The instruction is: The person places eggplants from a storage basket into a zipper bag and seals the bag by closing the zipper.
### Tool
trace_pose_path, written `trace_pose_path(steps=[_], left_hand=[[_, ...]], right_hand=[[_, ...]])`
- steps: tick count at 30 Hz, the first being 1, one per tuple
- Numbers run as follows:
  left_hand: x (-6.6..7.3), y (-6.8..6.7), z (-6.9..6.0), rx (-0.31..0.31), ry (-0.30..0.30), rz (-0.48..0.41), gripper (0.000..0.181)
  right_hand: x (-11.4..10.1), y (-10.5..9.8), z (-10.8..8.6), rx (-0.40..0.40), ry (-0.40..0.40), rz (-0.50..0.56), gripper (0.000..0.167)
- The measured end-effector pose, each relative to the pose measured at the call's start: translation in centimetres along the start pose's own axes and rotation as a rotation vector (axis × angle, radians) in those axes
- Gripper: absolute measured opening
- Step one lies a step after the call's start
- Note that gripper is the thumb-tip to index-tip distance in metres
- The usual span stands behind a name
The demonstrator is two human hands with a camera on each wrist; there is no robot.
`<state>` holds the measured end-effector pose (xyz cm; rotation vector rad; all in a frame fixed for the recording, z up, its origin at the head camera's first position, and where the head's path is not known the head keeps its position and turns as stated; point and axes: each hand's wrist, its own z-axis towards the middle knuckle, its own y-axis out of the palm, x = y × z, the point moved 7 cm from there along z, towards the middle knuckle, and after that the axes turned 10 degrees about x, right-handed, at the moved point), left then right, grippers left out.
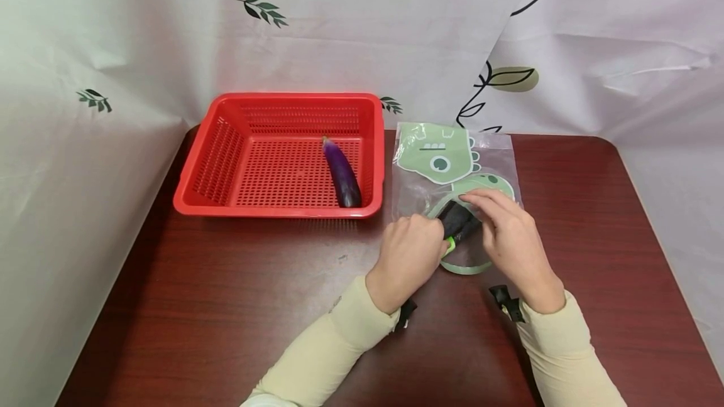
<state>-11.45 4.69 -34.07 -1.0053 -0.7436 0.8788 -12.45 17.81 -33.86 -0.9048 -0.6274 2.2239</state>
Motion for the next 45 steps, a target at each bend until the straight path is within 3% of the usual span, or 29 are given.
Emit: trace_pose_path(steps=[8,20,31,45], left_hand=[[0.5,-0.1,-0.1,-0.012,0.036,-0.062,0.020],[1.3,0.1,-0.2,-0.005,0.085,-0.028,0.009],[2.1,0.7,-0.2,0.039,0.133,0.024,0.008],[2.4,1.9,0.1,0.076,0.122,0.062,0.011]], right_hand=[[0.1,0.1,0.0,-0.006,0.005,-0.005,0.038],[0.0,0.1,0.0,-0.005,0.011,-0.006,0.038],[-0.1,0.0,0.1,0.011,0.000,0.007,0.039],[-0.1,-0.1,0.0,0.013,0.007,0.001,0.042]])
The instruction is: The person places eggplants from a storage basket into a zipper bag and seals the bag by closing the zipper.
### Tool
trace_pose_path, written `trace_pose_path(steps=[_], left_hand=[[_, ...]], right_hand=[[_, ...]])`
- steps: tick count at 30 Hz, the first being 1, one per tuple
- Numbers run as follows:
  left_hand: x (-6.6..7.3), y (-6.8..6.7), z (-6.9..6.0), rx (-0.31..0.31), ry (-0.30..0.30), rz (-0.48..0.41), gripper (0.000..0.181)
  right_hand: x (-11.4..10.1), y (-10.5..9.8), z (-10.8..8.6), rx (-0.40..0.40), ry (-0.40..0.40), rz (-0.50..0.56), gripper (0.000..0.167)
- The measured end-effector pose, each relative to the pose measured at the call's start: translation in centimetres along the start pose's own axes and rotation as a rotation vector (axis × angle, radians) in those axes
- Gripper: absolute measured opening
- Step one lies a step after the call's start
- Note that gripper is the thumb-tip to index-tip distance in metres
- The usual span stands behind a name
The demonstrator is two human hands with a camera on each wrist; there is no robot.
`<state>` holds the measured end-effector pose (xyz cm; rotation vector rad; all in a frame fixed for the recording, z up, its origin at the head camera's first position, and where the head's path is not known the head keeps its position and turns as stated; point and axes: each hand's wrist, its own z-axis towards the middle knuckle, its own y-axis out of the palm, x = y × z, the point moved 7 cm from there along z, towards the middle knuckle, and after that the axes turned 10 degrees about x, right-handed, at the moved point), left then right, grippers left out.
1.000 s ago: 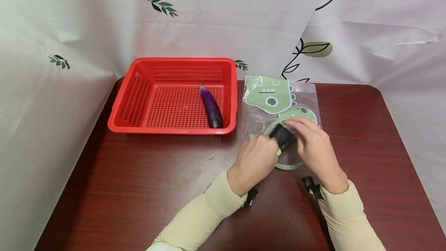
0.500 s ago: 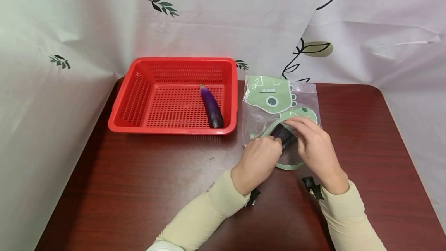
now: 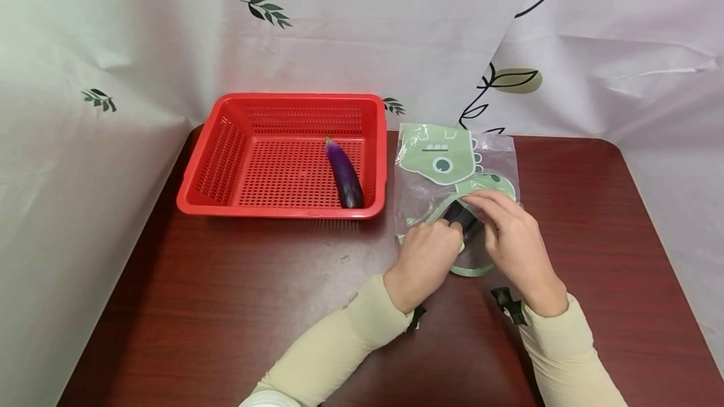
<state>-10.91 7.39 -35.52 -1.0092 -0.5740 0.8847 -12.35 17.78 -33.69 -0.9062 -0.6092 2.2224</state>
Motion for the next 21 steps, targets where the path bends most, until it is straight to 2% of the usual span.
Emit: trace_pose_path(steps=[9,15,21], left_hand=[[1.0,0.8,0.2,0.044,0.035,0.077,0.010],[1.2,1.1,0.2,0.084,0.018,0.128,0.010],[1.3,1.3,0.3,0.097,0.006,0.154,0.012]], right_hand=[[0.0,0.0,0.0,-0.002,0.004,-0.004,0.042],[0.0,0.0,-0.1,-0.004,0.001,-0.008,0.041],[0.0,0.0,-0.1,-0.008,0.000,-0.013,0.041]])
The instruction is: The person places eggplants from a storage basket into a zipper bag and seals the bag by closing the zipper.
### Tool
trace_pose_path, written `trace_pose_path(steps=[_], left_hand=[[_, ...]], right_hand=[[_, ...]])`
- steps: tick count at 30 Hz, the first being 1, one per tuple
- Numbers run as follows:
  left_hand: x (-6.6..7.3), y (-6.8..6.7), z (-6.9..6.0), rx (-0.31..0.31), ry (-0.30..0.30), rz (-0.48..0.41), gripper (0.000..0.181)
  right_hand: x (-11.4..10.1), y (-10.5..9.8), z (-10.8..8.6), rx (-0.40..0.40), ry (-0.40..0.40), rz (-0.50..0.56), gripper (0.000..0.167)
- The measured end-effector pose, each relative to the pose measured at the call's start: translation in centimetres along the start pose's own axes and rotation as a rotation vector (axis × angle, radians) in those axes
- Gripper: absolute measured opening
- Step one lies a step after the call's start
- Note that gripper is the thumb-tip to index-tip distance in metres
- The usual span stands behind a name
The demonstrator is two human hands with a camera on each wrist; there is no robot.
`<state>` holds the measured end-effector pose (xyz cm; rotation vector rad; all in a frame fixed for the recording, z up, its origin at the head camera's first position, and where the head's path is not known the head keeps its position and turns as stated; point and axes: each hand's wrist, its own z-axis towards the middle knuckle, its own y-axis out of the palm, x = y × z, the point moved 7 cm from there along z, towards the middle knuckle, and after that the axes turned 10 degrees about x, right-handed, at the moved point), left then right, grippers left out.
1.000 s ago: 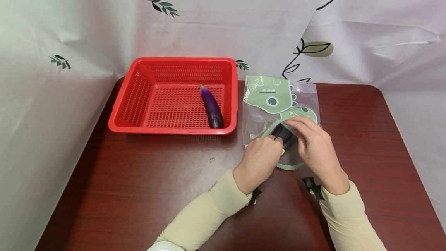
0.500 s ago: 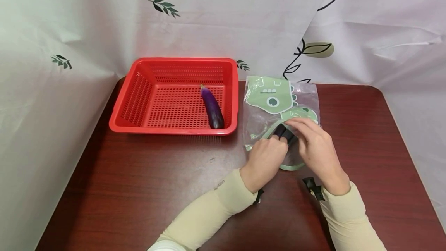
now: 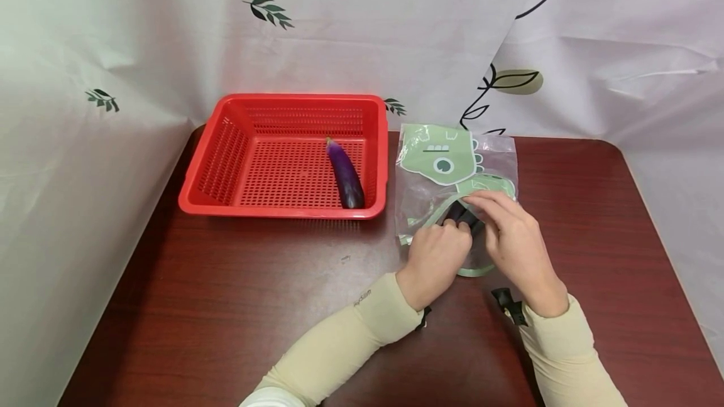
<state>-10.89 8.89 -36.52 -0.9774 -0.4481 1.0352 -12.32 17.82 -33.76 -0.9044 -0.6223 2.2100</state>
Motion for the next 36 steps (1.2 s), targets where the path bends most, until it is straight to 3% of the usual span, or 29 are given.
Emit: trace_pose_path(steps=[11,17,23,33,36], left_hand=[[-0.2,-0.1,0.0,-0.017,-0.005,0.002,0.010],[-0.5,-0.8,-0.1,-0.024,0.007,-0.020,0.010],[-1.2,-1.9,-0.1,-0.022,0.006,-0.094,0.010],[-3.0,-3.8,-0.1,-0.066,0.016,-0.206,0.003],[-3.7,-4.0,0.1,-0.090,0.007,-0.227,0.009]], right_hand=[[0.1,0.0,0.0,0.004,-0.001,0.000,0.041],[0.0,0.0,0.0,0.002,0.002,-0.002,0.041],[0.0,0.0,0.1,0.002,0.003,0.002,0.041],[0.0,0.0,0.1,0.008,0.004,0.008,0.039],[0.0,0.0,0.1,0.008,0.003,0.007,0.039]])
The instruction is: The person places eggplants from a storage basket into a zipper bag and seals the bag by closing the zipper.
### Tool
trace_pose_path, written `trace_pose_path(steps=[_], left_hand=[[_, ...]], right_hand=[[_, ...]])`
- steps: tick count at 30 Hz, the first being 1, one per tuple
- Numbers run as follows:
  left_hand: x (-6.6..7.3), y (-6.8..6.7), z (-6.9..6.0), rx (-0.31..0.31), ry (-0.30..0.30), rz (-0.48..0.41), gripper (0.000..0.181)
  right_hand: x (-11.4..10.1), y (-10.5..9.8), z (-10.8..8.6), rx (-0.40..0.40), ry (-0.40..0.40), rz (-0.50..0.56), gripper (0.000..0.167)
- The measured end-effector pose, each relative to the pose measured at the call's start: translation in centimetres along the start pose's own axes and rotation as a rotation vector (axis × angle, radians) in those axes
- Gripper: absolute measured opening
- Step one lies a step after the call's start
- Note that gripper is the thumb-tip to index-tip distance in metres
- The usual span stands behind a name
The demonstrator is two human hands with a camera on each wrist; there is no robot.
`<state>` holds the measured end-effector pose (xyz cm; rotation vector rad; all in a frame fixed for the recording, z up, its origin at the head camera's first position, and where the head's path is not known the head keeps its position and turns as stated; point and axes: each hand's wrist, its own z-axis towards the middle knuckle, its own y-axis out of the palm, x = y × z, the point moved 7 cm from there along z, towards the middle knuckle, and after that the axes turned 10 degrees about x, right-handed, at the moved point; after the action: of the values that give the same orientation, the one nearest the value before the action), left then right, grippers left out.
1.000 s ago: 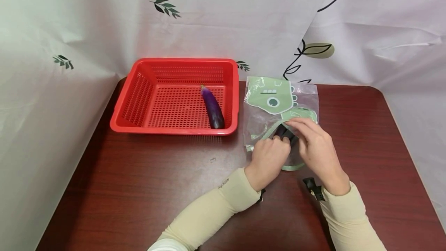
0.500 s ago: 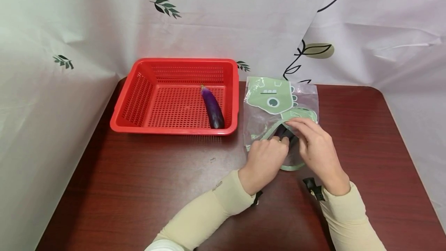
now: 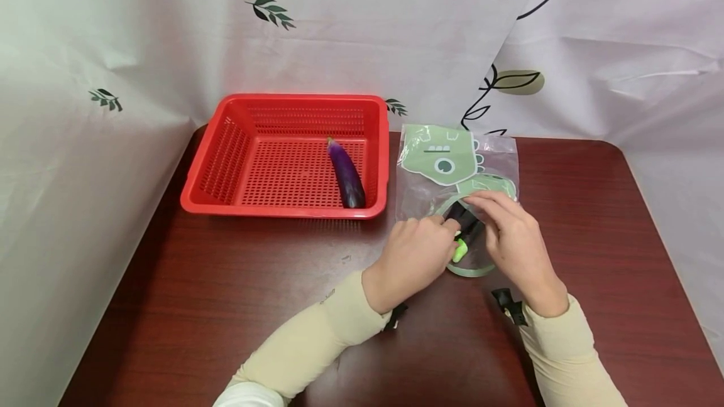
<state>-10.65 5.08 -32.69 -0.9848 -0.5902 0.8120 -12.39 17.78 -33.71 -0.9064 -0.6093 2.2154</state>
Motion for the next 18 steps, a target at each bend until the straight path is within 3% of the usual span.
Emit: trace_pose_path(steps=[7,18], left_hand=[[-1.8,-1.2,0.4,-0.016,-0.021,-0.043,0.012],[-6.2,-3.8,1.9,-0.039,-0.104,-0.109,0.020]], right_hand=[[0.1,0.0,0.0,-0.007,0.004,-0.009,0.040],[0.0,0.1,0.0,-0.004,-0.007,-0.008,0.041]])
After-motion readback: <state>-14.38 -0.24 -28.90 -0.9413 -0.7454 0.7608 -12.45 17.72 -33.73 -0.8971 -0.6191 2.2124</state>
